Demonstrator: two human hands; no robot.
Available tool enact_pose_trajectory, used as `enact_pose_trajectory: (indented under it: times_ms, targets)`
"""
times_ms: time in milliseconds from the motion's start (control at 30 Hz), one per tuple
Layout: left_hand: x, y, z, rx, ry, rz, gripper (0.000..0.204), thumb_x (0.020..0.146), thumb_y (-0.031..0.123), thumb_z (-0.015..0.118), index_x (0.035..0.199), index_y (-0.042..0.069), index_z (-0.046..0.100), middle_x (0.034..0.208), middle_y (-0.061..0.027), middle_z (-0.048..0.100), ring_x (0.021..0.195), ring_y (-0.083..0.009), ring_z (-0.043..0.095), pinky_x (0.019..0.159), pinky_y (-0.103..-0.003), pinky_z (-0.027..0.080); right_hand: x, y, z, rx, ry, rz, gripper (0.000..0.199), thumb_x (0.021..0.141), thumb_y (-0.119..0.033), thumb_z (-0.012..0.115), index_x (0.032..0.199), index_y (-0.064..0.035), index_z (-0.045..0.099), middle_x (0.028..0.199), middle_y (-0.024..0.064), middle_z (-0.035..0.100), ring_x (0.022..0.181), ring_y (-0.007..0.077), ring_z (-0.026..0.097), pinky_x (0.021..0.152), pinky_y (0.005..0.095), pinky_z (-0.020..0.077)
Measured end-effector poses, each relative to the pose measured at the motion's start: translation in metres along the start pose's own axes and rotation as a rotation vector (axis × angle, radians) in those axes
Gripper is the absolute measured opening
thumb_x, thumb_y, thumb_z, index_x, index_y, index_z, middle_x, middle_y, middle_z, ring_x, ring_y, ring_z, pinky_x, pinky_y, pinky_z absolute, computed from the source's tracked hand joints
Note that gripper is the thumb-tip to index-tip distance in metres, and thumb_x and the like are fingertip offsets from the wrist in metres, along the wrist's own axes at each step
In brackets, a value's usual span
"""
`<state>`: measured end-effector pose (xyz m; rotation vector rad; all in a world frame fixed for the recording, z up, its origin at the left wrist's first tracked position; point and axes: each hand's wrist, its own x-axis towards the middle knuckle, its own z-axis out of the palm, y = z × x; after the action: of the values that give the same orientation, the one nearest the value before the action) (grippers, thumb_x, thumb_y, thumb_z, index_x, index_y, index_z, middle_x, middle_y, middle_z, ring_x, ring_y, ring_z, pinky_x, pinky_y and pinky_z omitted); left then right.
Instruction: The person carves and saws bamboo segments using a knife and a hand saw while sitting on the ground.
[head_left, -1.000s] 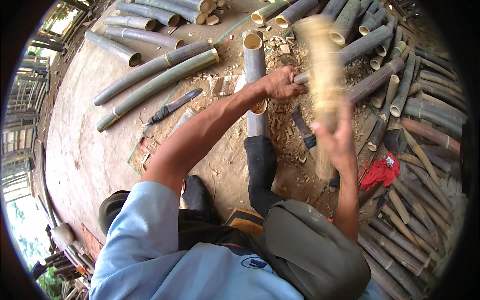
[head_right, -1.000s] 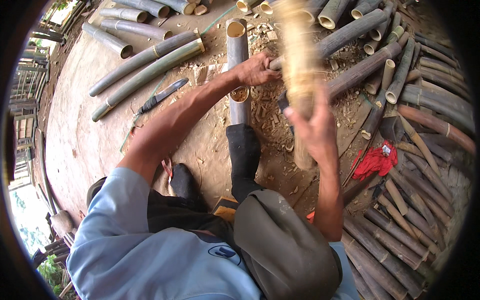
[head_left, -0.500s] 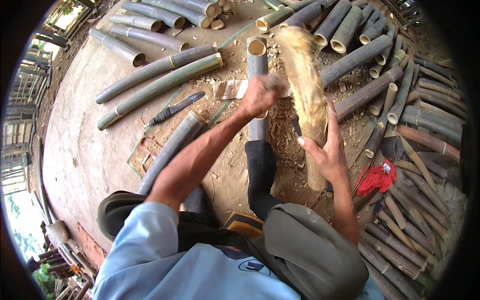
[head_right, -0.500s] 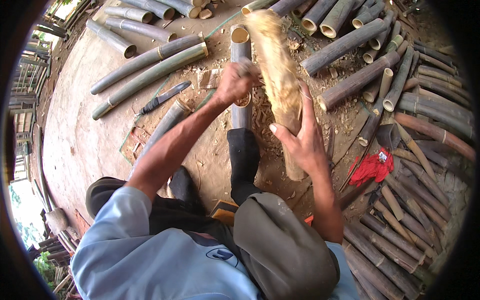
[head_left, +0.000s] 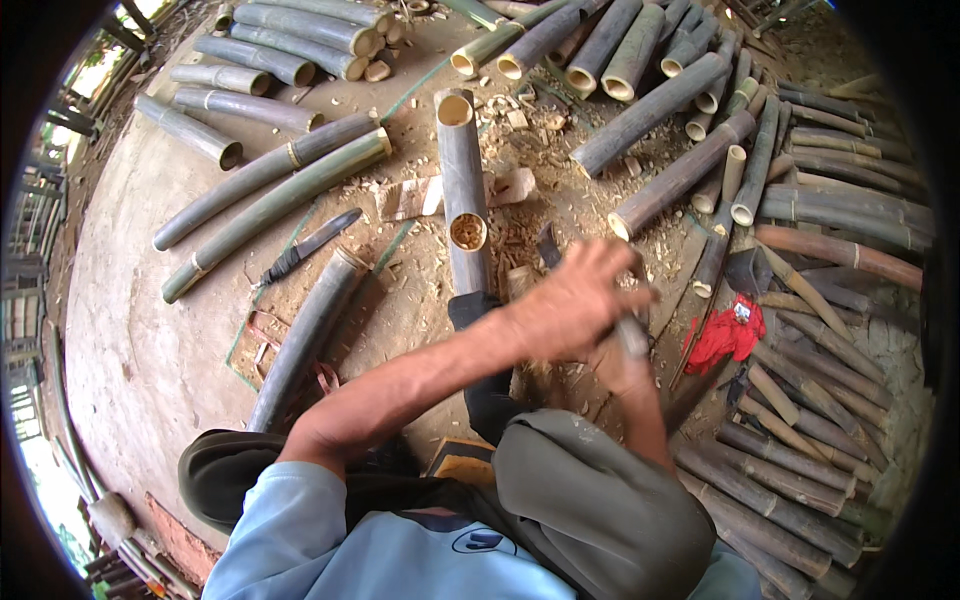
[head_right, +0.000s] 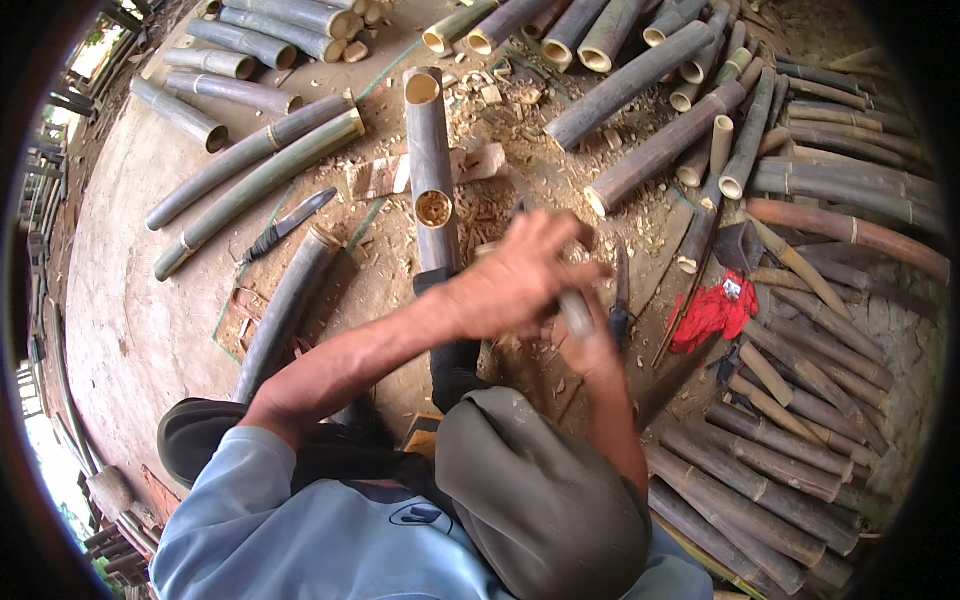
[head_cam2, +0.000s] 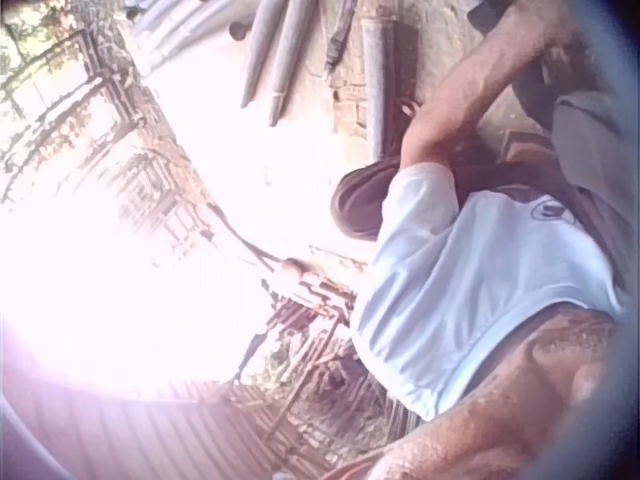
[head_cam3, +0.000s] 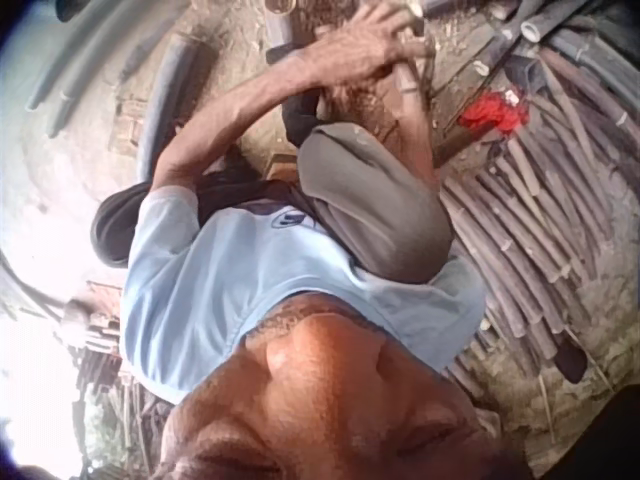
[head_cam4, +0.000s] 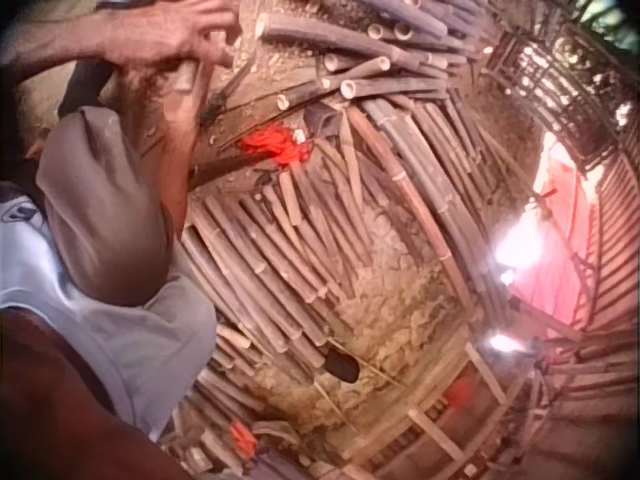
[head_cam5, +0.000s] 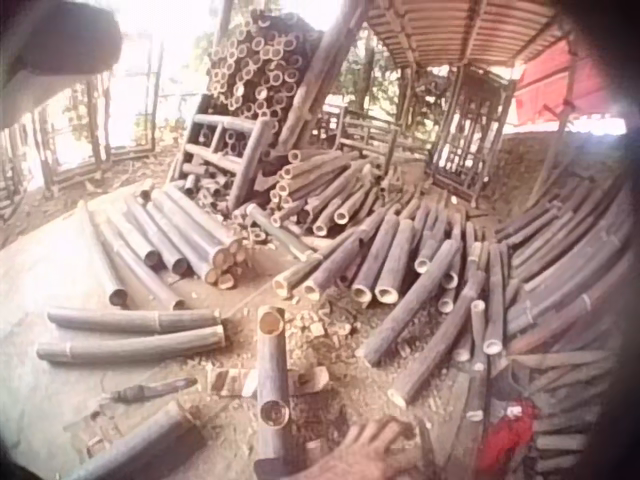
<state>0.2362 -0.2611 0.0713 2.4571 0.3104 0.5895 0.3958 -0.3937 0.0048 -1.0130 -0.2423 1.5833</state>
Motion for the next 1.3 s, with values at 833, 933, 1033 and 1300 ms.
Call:
enact_pose_trajectory:
  times_ms: [833, 933, 1033, 1300]
  targets:
    - [-0.407, -0.110, -0.094, 0.404, 0.303, -1.178, 0.082, 0.052, 0.011, 0.086, 0.126, 0.002, 0.054, 0.112, -0.0231, 0.058, 0.104, -0.0428, 0.059, 0.092, -0.048, 0.050, -0.036, 0.093, -0.095, -1.721, 0.120, -0.162, 0.068, 0.084, -0.032, 0.072, 0.140, -0.0022, 0.047, 0.129, 0.0290, 0.049, 0.120, 0.0482, 0.051, 0.100, 0.0526, 0.0426]
    - [-0.371, -0.131, -0.134, 0.327, 0.349, -1.183, 0.078, 0.052, 0.009, 0.084, 0.125, 0.003, 0.055, 0.112, -0.0215, 0.057, 0.108, -0.0412, 0.056, 0.094, -0.048, 0.050, -0.043, 0.128, -0.074, -1.734, 0.264, -0.091, 0.080, 0.078, -0.036, 0.077, 0.142, -0.0034, 0.041, 0.126, 0.0303, 0.051, 0.119, 0.0492, 0.052, 0.098, 0.0543, 0.0437]
    - [-0.358, -0.172, -0.150, 0.400, 0.264, -1.150, 0.082, 0.053, 0.009, 0.084, 0.129, 0.007, 0.053, 0.114, -0.0201, 0.056, 0.111, -0.0423, 0.055, 0.096, -0.048, 0.049, -0.028, 0.145, -0.112, -1.682, 0.274, 0.068, 0.082, 0.075, -0.037, 0.080, 0.138, -0.0034, 0.039, 0.121, 0.0314, 0.053, 0.117, 0.0499, 0.053, 0.096, 0.0568, 0.0447]
    - [-0.323, -0.182, -0.121, 0.704, 0.387, -1.051, 0.086, 0.058, 0.009, 0.085, 0.137, 0.012, 0.049, 0.129, -0.0163, 0.053, 0.125, -0.0359, 0.049, 0.106, -0.049, 0.043, -0.067, 0.117, -0.093, -1.670, 0.272, 0.253, 0.078, 0.076, -0.035, 0.078, 0.136, -0.0027, 0.041, 0.120, 0.0306, 0.054, 0.118, 0.0488, 0.053, 0.096, 0.0567, 0.0450]
